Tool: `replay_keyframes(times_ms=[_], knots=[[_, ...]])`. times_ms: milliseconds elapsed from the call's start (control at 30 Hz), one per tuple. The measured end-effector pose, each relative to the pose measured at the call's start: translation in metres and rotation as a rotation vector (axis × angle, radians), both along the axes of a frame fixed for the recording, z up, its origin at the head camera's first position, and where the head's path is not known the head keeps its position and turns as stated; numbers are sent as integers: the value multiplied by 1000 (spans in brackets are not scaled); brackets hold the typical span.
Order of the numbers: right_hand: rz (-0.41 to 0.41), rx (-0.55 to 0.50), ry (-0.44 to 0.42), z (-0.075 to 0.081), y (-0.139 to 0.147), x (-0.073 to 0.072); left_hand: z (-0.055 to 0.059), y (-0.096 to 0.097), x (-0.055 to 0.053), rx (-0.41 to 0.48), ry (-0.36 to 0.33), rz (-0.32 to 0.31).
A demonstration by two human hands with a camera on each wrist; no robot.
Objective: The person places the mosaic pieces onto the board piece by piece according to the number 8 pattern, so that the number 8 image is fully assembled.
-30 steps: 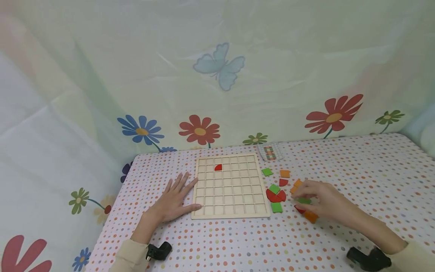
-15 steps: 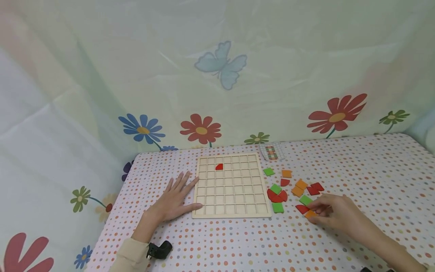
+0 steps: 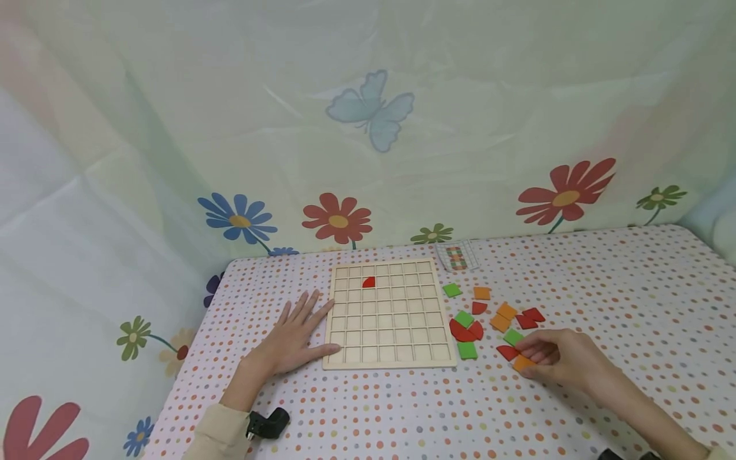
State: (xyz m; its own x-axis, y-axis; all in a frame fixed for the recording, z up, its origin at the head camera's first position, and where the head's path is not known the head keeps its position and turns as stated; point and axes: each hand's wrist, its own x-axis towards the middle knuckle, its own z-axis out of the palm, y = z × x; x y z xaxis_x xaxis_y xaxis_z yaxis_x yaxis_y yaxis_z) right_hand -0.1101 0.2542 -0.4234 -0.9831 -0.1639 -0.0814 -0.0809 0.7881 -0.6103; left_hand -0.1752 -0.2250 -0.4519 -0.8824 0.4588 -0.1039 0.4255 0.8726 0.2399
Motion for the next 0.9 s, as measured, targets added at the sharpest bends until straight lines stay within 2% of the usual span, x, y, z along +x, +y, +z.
replay_keyframes(times_ms=[233, 600, 800, 900], knots=[[6, 5, 4, 3, 1, -2, 3, 1, -1, -4, 3, 1], [-1, -23, 26, 0, 1, 6, 2, 1, 0, 0, -6, -2], [-9, -53, 58, -2, 1, 10, 1, 0, -1, -3, -1, -3], [-1, -56, 116, -1, -2, 13, 0, 0, -1, -9, -4, -4]])
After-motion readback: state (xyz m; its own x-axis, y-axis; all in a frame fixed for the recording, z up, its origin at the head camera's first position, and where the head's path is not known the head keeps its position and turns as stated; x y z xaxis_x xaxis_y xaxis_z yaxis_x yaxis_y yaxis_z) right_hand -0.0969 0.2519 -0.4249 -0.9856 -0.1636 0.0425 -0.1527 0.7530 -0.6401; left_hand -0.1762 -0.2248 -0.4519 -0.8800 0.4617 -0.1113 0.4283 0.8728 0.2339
